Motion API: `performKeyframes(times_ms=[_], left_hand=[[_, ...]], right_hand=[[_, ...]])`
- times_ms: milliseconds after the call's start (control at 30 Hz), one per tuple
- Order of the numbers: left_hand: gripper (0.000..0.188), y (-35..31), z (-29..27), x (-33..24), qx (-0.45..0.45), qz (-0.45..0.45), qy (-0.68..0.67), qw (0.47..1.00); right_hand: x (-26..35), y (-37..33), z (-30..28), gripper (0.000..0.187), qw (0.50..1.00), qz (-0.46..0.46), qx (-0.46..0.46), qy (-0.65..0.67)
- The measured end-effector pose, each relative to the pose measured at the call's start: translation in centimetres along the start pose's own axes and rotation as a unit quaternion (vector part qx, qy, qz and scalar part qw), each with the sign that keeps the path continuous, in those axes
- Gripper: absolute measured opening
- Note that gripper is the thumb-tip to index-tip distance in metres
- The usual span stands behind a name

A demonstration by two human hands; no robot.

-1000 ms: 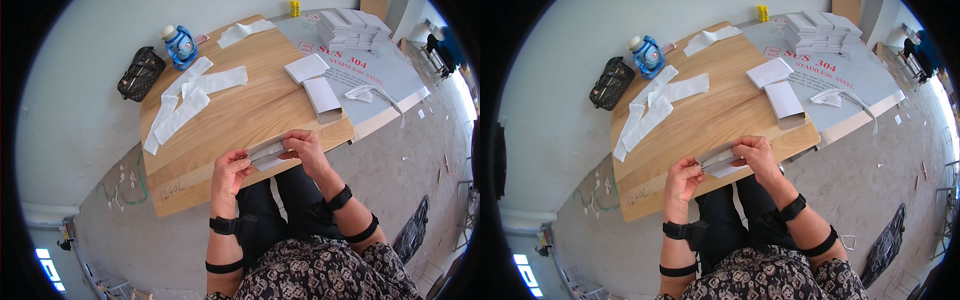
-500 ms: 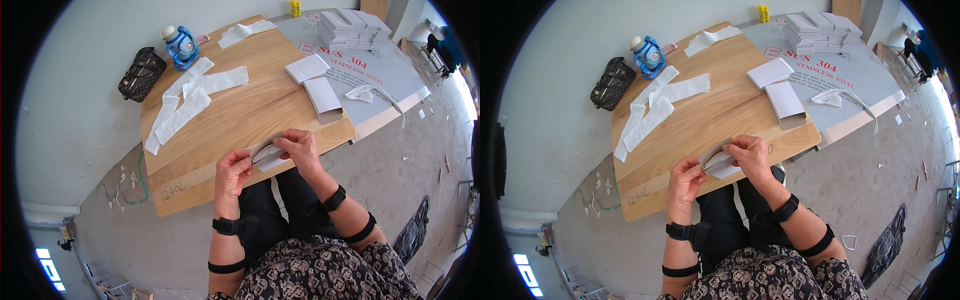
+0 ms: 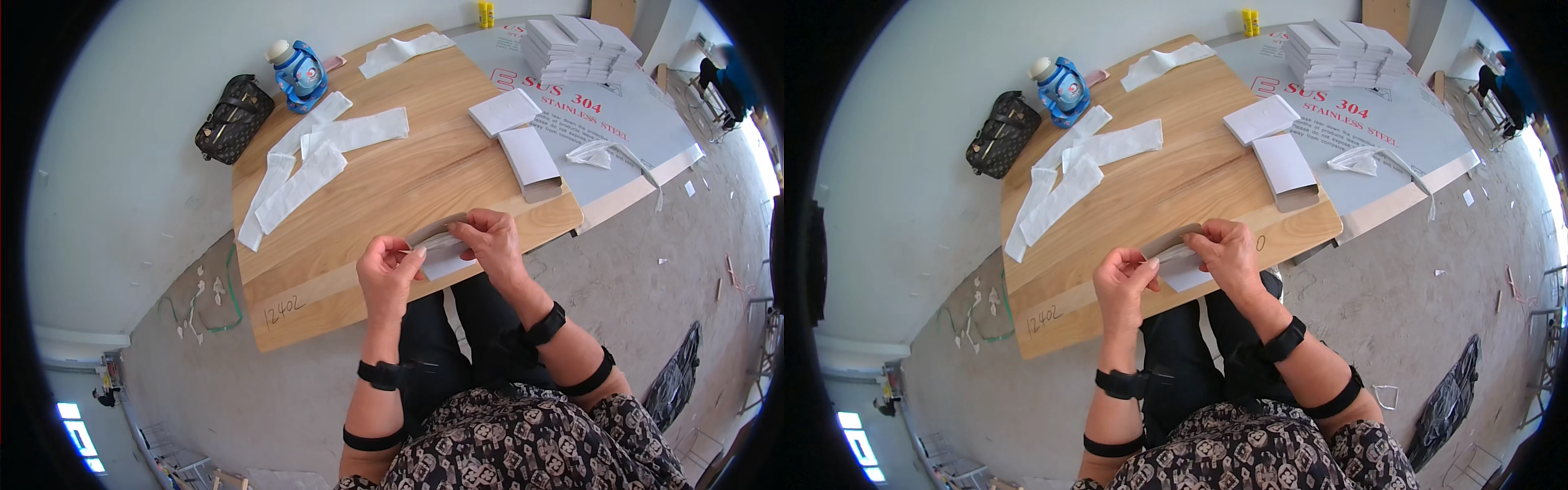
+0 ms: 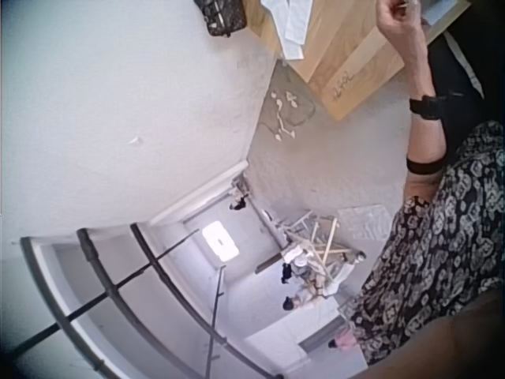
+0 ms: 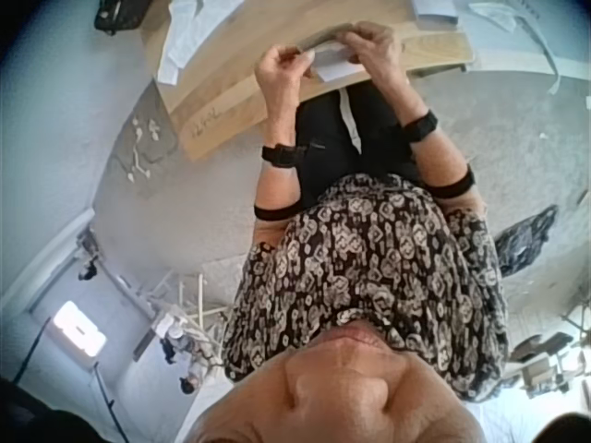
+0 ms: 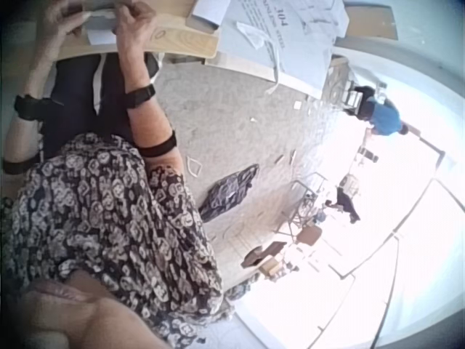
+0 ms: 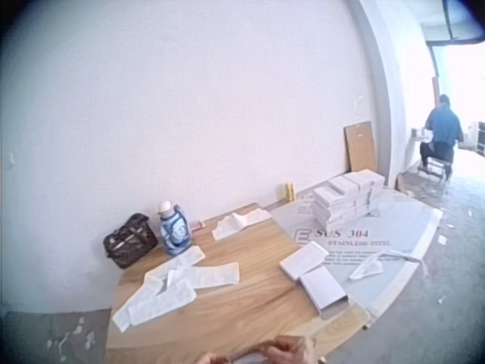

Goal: The recorder folds and packs thin white plastic or foam strips into a small cardboard box.

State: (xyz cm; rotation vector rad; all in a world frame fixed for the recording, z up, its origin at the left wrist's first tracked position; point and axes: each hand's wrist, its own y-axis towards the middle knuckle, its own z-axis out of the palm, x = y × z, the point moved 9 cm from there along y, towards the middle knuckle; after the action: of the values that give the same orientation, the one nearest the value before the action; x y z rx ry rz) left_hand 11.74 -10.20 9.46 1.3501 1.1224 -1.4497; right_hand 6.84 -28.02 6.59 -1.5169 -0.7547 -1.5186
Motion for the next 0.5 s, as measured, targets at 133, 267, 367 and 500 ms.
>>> performKeyframes(times_ms=[133, 267, 367, 500], left_hand=[[0.010, -1.3, -0.6, 0.1, -0.111, 0.115, 0.081, 0.984], [0.008, -1.7, -0.5, -0.3, -0.114, 0.134, 0.119, 0.977], [0.006, -3.3, 1.3, -4.3, -0.082, 0.364, 0.328, 0.868], [0.009, -4.0, 3.0, -5.5, 0.000, 0.434, 0.433, 0.790]], right_hand=[[0.5, -0.8, 0.1, 0.024, 1.000, -0.001, -0.014, -0.004], [0.3, -0.7, -0.1, 0.024, 1.000, -0.005, -0.016, 0.019], [0.2, -0.7, -0.2, 0.024, 0.999, -0.003, -0.024, 0.028], [0.3, -0.7, -0.2, 0.024, 1.000, -0.011, -0.020, 0.019]])
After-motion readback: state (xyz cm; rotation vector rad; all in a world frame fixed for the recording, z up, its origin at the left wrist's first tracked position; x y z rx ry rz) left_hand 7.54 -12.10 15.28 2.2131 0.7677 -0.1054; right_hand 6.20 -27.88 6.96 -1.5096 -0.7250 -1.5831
